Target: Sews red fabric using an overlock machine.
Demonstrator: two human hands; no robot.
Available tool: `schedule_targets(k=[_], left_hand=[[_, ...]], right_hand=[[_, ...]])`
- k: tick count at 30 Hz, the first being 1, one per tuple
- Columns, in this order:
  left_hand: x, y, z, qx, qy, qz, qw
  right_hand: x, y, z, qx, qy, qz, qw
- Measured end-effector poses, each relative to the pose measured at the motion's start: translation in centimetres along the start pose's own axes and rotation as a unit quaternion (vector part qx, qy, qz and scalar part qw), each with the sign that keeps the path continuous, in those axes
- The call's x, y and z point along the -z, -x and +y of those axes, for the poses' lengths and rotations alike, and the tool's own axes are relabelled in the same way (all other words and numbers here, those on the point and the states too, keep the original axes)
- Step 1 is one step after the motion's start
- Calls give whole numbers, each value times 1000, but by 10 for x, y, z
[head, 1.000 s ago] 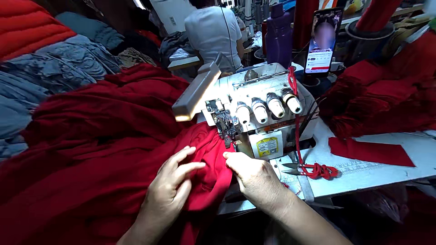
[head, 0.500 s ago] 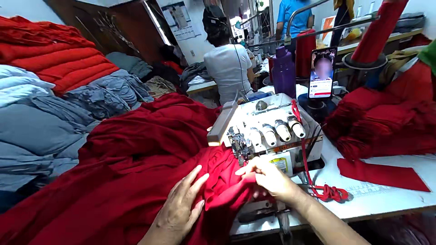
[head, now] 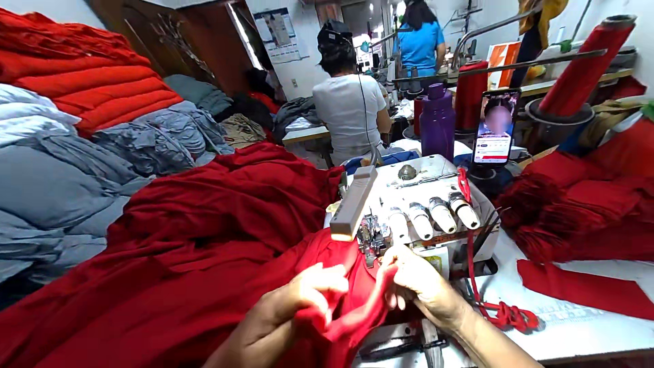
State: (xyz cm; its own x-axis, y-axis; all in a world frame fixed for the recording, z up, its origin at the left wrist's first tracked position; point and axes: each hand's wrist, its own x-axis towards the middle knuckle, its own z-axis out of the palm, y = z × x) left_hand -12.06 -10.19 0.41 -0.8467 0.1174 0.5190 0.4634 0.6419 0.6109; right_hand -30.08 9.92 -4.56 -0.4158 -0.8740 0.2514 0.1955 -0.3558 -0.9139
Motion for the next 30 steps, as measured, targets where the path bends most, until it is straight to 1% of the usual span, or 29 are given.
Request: schedule_targets(k=[1, 2, 3, 4, 5, 6, 7, 8, 10, 12, 14, 15, 17, 19, 20, 22, 23, 24, 25, 26, 28, 30], left_hand=[[13, -4, 12, 25, 71, -28, 997], [25, -6, 17, 61, 99, -35, 993], [36, -5, 16, 105, 90, -13, 990], [47, -3, 9, 145, 42, 18, 988], [58, 0, -2, 169, -22, 29, 985], [69, 3, -10, 180, -78, 20, 980], [75, 5, -14, 171, -131, -4, 977], [76, 6, -16, 141, -201, -26, 969], [68, 8, -18, 53, -319, -51, 945], [62, 12, -24, -15, -383, -56, 922], [60, 15, -24, -45, -405, -51, 912], [59, 15, -20, -48, -395, -38, 917], [59, 17, -9, -20, -310, -29, 950], [62, 15, 9, 14, -178, -61, 982], [63, 13, 22, 30, -105, -84, 990], [64, 9, 43, 42, -3, -128, 991], [64, 9, 50, 41, 20, -141, 989], [65, 9, 55, 40, 14, -152, 987], [66, 9, 59, 44, -30, -158, 986], [66, 11, 62, 49, -108, -160, 980], [61, 14, 59, 53, -273, -148, 949], [54, 19, 53, 51, -369, -134, 918]], right_hand=[[2, -2, -2, -2, 16, -11, 1000], [5, -2, -6, -13, 39, -17, 999], [7, -2, -10, -36, 65, -17, 997], [9, -2, -16, -67, 92, -13, 993], [11, -2, -19, -92, 114, -13, 989], [14, -2, -21, -103, 134, -19, 985], [17, -2, -21, -103, 158, -31, 982], [19, -1, -21, -100, 182, -39, 977], [22, -1, -23, -94, 227, -48, 968], [22, -1, -28, -97, 269, -55, 957], [18, -1, -33, -96, 331, -60, 937], [15, -1, -36, -90, 358, -61, 928], [7, 2, -39, -73, 396, -57, 914], [1, 7, -39, -39, 402, -66, 913], [-1, 10, -38, -11, 395, -80, 915], [-5, 13, -34, 43, 388, -113, 914], [-7, 14, -33, 54, 391, -123, 911], [-9, 15, -33, 52, 397, -127, 907], [-9, 15, -34, 39, 405, -127, 905], [-8, 16, -36, 15, 408, -126, 904], [-7, 17, -42, -43, 411, -126, 902], [-7, 20, -42, -48, 431, -119, 893]])
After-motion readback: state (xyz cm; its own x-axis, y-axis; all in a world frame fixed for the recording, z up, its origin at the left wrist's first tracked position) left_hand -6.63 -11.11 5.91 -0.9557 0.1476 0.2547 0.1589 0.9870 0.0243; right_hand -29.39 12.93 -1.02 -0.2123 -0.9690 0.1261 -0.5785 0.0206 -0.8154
